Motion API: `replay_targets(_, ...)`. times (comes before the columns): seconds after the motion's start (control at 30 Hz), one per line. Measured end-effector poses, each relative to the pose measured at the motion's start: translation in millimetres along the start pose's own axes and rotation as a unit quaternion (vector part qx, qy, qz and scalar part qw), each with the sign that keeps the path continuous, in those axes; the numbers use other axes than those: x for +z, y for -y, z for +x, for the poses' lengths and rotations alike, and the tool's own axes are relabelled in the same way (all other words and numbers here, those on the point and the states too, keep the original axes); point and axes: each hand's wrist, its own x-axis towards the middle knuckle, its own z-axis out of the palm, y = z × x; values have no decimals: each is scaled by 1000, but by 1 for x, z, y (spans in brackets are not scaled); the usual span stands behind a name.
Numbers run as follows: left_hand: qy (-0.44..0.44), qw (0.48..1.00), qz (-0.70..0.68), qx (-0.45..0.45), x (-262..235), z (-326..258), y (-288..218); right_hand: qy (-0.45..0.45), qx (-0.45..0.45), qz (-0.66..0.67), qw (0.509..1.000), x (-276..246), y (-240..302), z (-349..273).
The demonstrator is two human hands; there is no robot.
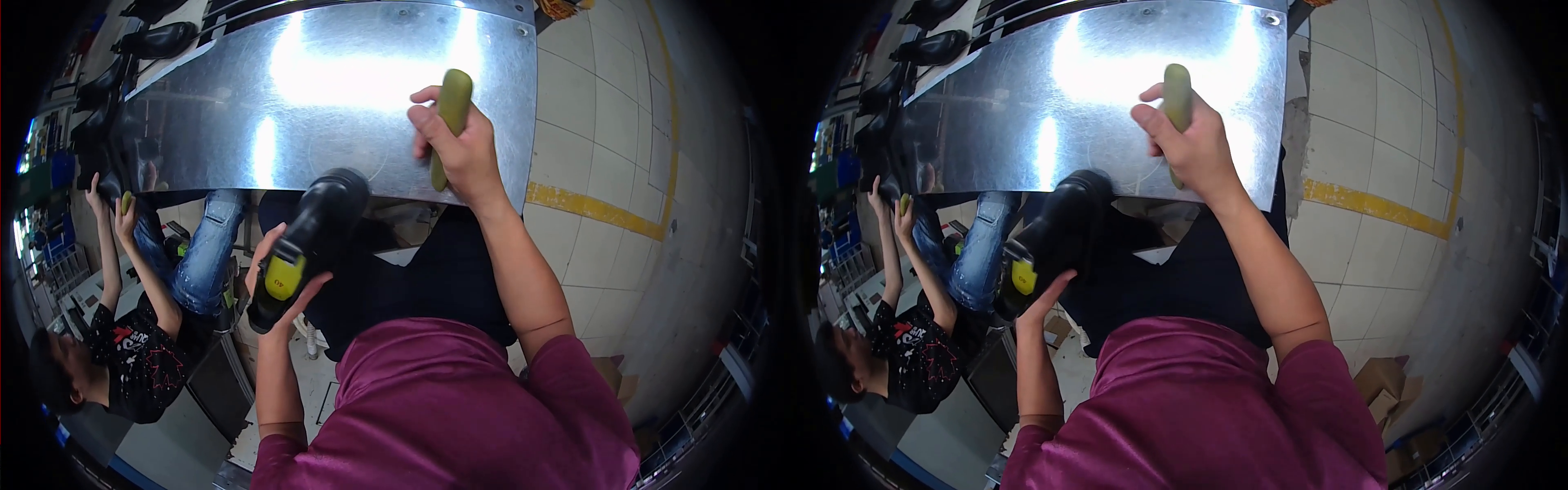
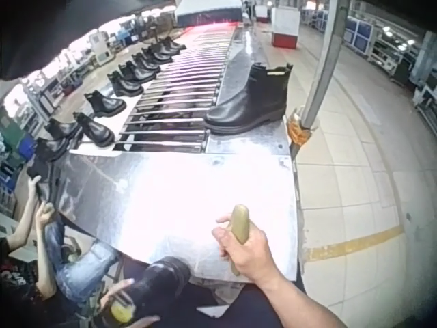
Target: Rubbing the surface of black leather boots with a green finishing tool on a production line.
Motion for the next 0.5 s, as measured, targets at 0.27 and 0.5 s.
replay_targets(0.27, 38, 990, -10, -139, 28, -16, -31, 17, 83, 365, 927, 61, 4, 22)
replay_targets(0.5, 68, 983, -74, -150, 23, -14, -33, 6, 102, 396, 912, 86, 4, 39)
